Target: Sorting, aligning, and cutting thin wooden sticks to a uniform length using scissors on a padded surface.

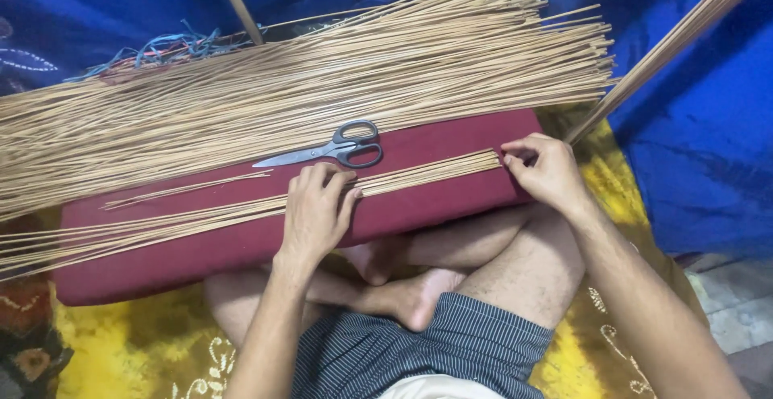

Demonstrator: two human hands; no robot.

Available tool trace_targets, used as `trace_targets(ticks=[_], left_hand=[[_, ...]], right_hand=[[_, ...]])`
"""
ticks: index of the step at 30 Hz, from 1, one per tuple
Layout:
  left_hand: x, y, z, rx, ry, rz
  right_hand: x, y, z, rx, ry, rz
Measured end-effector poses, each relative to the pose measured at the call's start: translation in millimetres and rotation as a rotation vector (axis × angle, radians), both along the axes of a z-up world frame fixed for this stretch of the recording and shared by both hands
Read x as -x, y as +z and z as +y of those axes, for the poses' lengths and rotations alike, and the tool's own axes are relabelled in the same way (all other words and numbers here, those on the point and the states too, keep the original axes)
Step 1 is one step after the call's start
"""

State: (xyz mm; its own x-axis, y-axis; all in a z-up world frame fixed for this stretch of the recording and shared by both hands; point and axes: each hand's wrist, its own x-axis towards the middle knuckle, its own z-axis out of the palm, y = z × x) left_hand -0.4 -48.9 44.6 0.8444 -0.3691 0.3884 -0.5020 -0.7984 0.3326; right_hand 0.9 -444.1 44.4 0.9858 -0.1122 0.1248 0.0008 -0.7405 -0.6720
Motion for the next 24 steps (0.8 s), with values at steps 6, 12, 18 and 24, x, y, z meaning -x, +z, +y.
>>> trace_targets(ticks=[6, 12, 18, 24], left_hand=[[-1, -10, 3, 0.024, -0.019, -0.053], [-3, -17, 5, 0.043, -0.027, -0.069], [1, -15, 7, 0.06, -0.003, -0.073], [3, -13, 12, 0.069, -0.002, -0.094]], right_hand=[[2, -3, 8, 0.066, 0.064, -0.035], [3, 0, 13, 0.054, 0.026, -0.034], [3, -3, 13, 0.078, 0.056, -0.103], [-7, 4, 35, 0.242, 0.156, -0.327]])
